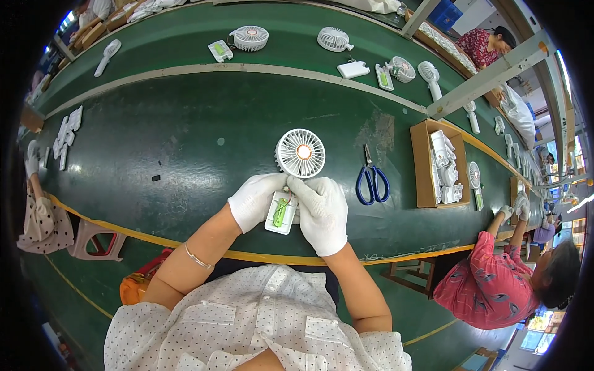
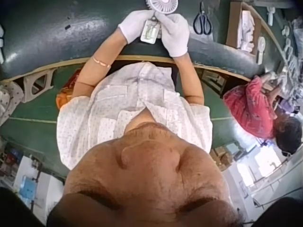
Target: The person assembles portable fans by attaching the fan head and motor to the handle casing, connecting the internal battery and wiring components by hand, testing the fan operation, and fitting the casing pieces together.
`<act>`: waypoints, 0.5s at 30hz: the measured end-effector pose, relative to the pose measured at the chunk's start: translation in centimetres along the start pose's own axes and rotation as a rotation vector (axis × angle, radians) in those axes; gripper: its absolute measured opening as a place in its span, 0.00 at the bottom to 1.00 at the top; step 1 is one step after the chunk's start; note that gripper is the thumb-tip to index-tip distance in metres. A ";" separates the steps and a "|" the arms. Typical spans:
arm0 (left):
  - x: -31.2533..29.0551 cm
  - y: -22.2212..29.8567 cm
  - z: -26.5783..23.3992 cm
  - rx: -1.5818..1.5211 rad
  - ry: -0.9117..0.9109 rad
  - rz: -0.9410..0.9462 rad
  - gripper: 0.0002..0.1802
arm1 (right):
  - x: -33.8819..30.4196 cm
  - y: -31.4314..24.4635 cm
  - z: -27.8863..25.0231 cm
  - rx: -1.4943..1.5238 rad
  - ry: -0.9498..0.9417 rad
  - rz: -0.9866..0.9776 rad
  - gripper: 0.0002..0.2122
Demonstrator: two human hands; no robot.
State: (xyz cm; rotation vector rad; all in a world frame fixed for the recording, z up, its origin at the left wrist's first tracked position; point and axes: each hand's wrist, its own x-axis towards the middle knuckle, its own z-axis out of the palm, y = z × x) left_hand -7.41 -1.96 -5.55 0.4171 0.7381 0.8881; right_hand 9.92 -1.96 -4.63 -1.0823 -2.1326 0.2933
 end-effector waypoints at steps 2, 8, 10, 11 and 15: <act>0.0 -0.1 0.0 0.073 0.022 0.040 0.14 | 0.2 0.0 -0.2 -0.023 -0.012 -0.028 0.15; 0.3 -0.5 -0.5 0.138 0.022 0.051 0.12 | 0.3 0.0 -0.5 -0.105 -0.101 -0.095 0.13; 0.7 -0.9 -1.0 0.182 0.033 0.068 0.13 | 0.1 -0.3 -0.5 -0.163 -0.135 -0.099 0.12; 0.9 -1.2 -1.3 0.229 0.043 0.086 0.13 | 0.0 -0.3 -0.4 -0.164 -0.136 -0.102 0.12; 1.7 -2.1 -2.0 -0.041 0.057 0.051 0.14 | -0.5 -0.4 0.0 -0.164 -0.119 -0.109 0.15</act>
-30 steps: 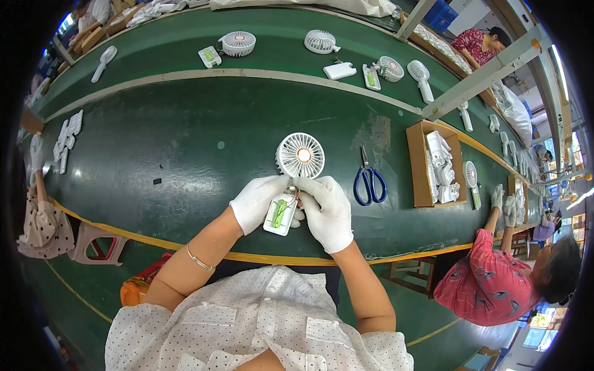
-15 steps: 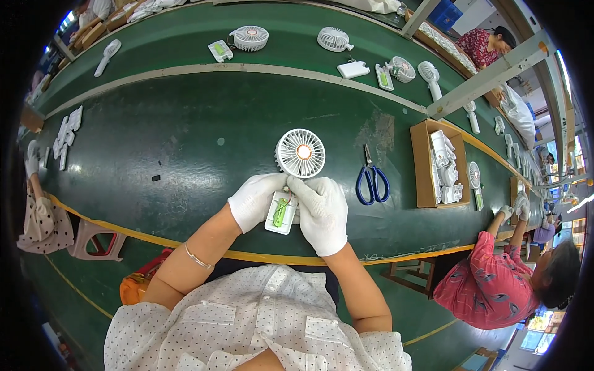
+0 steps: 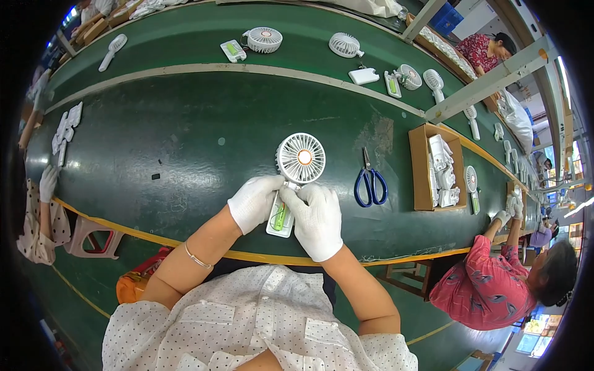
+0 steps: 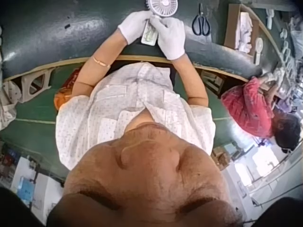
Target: The person assembles portable fans by attaching the fan head and motor to the handle casing, connecting the internal battery and wiring components by hand, testing the fan operation, and fitting the casing pieces together.
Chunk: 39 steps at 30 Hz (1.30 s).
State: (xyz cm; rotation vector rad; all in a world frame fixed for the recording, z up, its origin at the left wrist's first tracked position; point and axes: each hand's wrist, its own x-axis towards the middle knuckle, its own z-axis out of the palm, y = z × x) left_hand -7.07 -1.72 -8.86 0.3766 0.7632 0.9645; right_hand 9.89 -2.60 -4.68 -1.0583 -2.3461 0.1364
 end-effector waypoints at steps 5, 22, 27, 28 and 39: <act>-0.5 1.0 1.3 -0.155 -0.092 0.006 0.17 | 0.3 -0.3 -0.2 -0.054 -0.013 0.015 0.13; -0.8 1.2 1.2 -0.225 -0.008 0.193 0.14 | 0.2 -3.5 1.5 0.309 0.096 0.282 0.29; -0.8 1.4 1.7 -0.264 -0.018 0.213 0.15 | -0.4 -2.5 3.0 0.270 0.228 0.303 0.23; -0.9 1.5 1.8 -0.244 -0.011 0.206 0.15 | -0.4 -2.4 3.0 0.263 0.235 0.313 0.21; -1.6 1.0 2.3 -0.041 0.060 0.175 0.16 | 0.1 -2.1 2.9 0.501 0.335 0.500 0.08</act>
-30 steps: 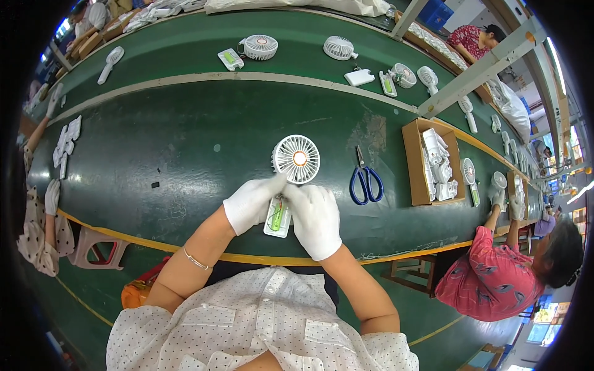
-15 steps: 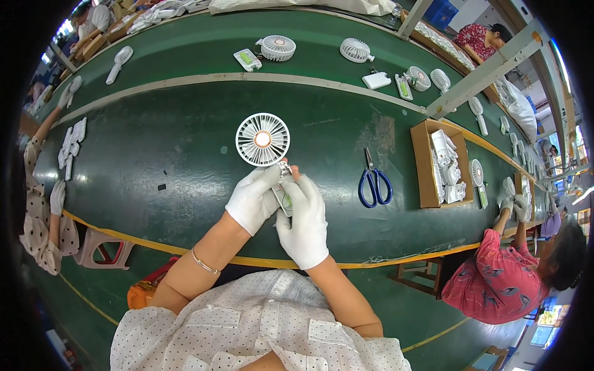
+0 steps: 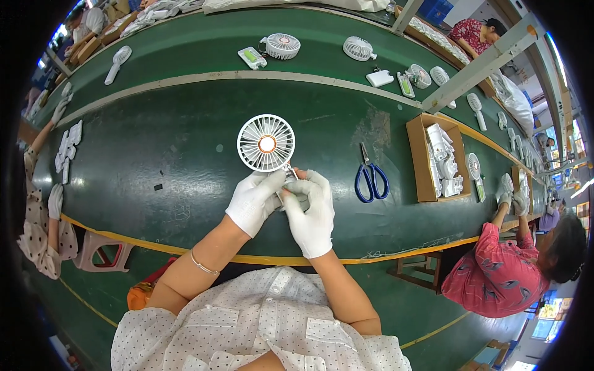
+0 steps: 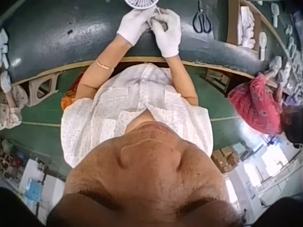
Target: The person assembles portable fans by attaching the fan head and motor to the handle casing, connecting the internal battery and wiring components by hand, testing the fan operation, and fitting the casing pieces together.
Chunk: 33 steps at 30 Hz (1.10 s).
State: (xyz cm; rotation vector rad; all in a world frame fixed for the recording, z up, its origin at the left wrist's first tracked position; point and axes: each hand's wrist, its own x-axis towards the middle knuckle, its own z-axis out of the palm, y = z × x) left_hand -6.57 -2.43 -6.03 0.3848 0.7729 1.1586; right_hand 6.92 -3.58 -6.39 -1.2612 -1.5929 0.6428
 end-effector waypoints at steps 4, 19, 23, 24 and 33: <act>-0.3 0.0 0.2 0.065 -0.015 0.011 0.18 | 0.1 0.9 -0.7 0.031 -0.011 0.037 0.06; 0.1 0.3 0.3 0.492 -0.026 0.182 0.16 | 0.4 1.9 -1.4 0.090 -0.106 0.111 0.13; 0.3 0.9 1.1 0.506 0.078 0.192 0.16 | -0.4 0.4 -1.6 -0.123 -0.115 -0.117 0.27; 0.4 0.8 0.9 0.532 0.080 0.213 0.16 | -0.5 0.4 -1.5 -0.138 -0.094 -0.097 0.26; -0.3 -0.2 0.9 0.434 -0.010 0.168 0.18 | 1.1 1.3 -3.1 0.262 -0.063 0.285 0.13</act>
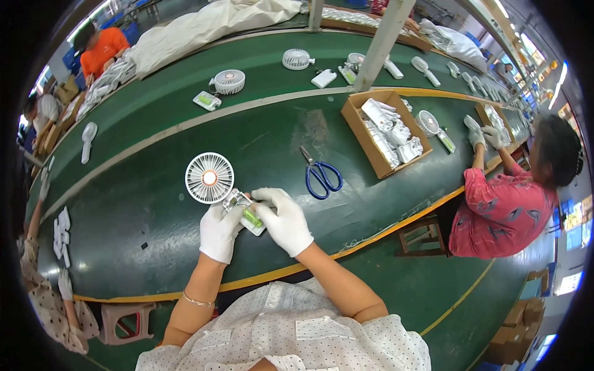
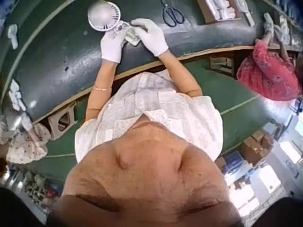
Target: The person assembles portable fans by attaching the fan head and motor to the handle casing, connecting the internal battery and wiring components by hand, testing the fan operation, and fitting the casing pieces together.
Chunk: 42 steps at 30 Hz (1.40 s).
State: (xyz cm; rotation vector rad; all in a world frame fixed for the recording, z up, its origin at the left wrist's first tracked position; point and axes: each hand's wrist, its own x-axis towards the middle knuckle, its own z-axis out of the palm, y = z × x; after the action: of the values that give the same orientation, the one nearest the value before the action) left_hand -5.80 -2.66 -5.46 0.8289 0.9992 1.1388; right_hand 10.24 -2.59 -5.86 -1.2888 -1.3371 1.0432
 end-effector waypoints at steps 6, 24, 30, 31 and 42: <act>-0.2 0.7 -0.4 -0.071 0.076 -0.013 0.19 | 4.5 -1.8 -9.7 -0.550 0.344 -0.475 0.10; 0.7 0.0 -2.9 0.062 0.079 -0.012 0.17 | 17.2 0.2 -22.1 -1.261 0.512 -0.478 0.21; 0.2 1.0 -3.2 0.204 0.107 0.037 0.18 | 10.4 -4.2 -16.9 -0.824 0.555 -0.526 0.16; 0.1 1.2 -3.1 0.248 0.115 0.035 0.17 | 8.2 -5.2 -14.5 -0.682 0.481 -0.489 0.14; 0.7 0.1 -3.6 0.122 0.161 0.092 0.15 | -1.3 -0.9 -3.1 -0.859 -0.230 -0.488 0.26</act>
State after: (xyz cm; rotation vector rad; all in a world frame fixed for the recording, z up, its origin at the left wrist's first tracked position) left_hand -9.14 -1.82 -6.83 0.8988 1.1836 1.2477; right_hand 13.12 -4.12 -4.58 -1.3280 -2.2745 0.2561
